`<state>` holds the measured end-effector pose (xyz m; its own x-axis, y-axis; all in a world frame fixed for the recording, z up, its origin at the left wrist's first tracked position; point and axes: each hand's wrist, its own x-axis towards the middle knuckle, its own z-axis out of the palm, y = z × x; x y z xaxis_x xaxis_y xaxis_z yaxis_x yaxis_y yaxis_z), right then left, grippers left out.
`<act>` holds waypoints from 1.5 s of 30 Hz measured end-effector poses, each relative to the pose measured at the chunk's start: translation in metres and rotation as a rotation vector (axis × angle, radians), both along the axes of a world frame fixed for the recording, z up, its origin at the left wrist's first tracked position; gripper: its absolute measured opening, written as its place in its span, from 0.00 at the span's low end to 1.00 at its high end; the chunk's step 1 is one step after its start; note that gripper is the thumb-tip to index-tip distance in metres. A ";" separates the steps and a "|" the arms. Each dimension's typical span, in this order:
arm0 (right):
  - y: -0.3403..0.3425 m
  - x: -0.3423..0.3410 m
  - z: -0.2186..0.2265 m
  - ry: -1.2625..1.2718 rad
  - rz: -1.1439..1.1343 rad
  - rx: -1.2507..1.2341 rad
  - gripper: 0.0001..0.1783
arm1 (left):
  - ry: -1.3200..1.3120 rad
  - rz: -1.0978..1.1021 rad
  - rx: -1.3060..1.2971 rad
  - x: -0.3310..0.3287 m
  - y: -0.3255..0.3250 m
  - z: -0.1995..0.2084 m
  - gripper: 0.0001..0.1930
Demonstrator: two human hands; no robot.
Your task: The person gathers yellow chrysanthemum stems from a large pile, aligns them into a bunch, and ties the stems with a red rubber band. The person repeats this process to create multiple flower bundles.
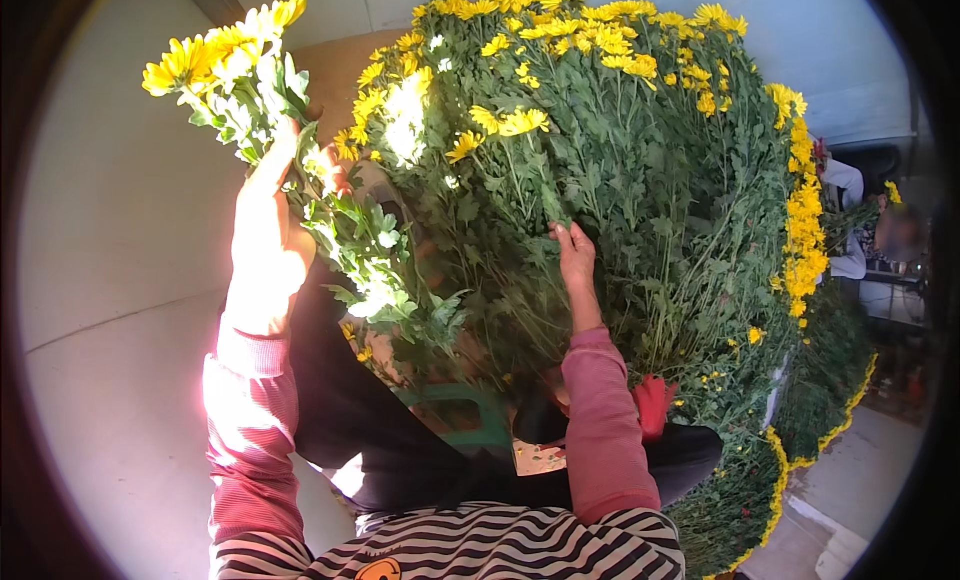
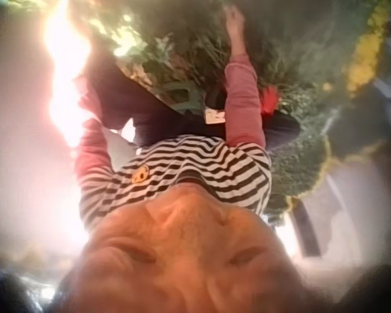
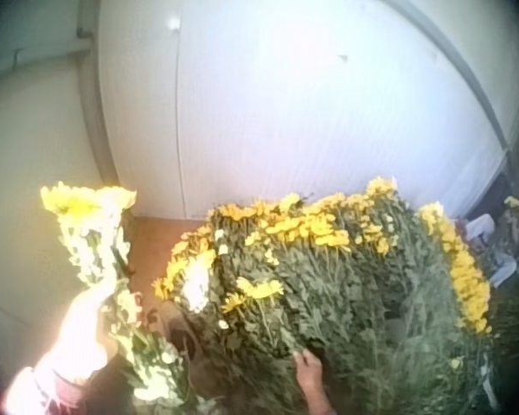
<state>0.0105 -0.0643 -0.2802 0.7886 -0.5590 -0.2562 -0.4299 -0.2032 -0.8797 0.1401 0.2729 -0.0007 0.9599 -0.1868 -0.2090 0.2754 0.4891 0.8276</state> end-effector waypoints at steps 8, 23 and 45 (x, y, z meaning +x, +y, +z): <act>0.049 0.024 -0.011 0.433 0.377 -0.820 0.24 | 0.108 0.108 -0.068 0.002 -0.001 0.001 0.15; 0.021 0.011 0.075 0.022 0.035 0.434 0.18 | -0.023 0.029 0.151 0.009 0.023 -0.015 0.65; 0.081 0.064 0.003 0.154 0.254 -0.463 0.26 | 0.259 0.160 0.104 0.011 0.011 0.001 0.13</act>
